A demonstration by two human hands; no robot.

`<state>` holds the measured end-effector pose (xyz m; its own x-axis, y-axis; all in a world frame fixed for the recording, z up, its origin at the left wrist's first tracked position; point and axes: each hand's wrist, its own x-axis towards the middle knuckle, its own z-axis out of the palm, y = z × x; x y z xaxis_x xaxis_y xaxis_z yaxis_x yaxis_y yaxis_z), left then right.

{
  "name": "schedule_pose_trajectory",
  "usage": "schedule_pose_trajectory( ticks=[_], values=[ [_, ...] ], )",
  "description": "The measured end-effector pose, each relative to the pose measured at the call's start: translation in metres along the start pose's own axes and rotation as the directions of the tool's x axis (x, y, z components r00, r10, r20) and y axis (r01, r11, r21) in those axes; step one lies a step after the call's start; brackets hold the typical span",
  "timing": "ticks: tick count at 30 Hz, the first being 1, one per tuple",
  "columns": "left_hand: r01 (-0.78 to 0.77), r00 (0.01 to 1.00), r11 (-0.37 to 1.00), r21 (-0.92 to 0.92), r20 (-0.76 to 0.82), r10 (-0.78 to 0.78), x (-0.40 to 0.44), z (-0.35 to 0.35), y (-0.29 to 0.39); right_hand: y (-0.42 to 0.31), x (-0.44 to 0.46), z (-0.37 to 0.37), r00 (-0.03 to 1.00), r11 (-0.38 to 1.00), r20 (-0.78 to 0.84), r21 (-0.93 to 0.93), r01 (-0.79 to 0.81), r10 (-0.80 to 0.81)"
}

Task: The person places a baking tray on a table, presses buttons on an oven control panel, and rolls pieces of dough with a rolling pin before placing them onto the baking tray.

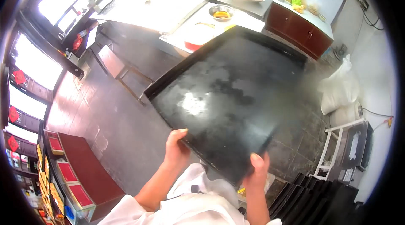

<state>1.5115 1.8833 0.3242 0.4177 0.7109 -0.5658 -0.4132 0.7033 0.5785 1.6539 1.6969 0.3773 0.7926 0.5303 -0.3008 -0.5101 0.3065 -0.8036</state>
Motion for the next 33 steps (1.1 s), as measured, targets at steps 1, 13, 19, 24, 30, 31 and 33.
schedule_pose_trajectory(
  ticks=[1, 13, 19, 24, 30, 31, 33],
  values=[
    [-0.043, 0.999, 0.998, -0.054, -0.002, 0.043, 0.011, 0.006, 0.022, 0.004, 0.021, 0.02, 0.998, 0.999, 0.055, -0.013, -0.04, 0.04],
    [-0.274, 0.949, 0.954, -0.125, -0.198, 0.247, 0.184, 0.024, 0.168, 0.059, 0.243, 0.204, 0.888, 0.959, 0.363, -0.125, -0.253, 0.282],
    [-0.372, 0.923, 0.924, -0.086, -0.141, 0.358, 0.289, 0.068, 0.232, 0.071, 0.363, 0.29, 0.817, 0.938, 0.469, -0.095, -0.332, 0.336],
    [-0.36, 0.913, 0.928, -0.09, -0.24, 0.331, 0.378, 0.063, 0.277, 0.111, 0.438, 0.341, 0.817, 0.926, 0.437, -0.165, -0.339, 0.376],
    [-0.276, 0.951, 0.96, -0.038, -0.159, 0.267, 0.492, 0.039, 0.341, 0.17, 0.506, 0.399, 0.817, 0.909, 0.399, -0.211, -0.36, 0.416],
    [-0.233, 0.962, 0.972, -0.023, -0.149, 0.227, 0.515, 0.031, 0.356, 0.177, 0.514, 0.408, 0.809, 0.891, 0.379, -0.248, -0.379, 0.45],
    [-0.177, 0.979, 0.984, -0.002, -0.099, 0.176, 0.562, 0.013, 0.38, 0.193, 0.531, 0.434, 0.794, 0.86, 0.346, -0.308, -0.406, 0.499]
  ],
)
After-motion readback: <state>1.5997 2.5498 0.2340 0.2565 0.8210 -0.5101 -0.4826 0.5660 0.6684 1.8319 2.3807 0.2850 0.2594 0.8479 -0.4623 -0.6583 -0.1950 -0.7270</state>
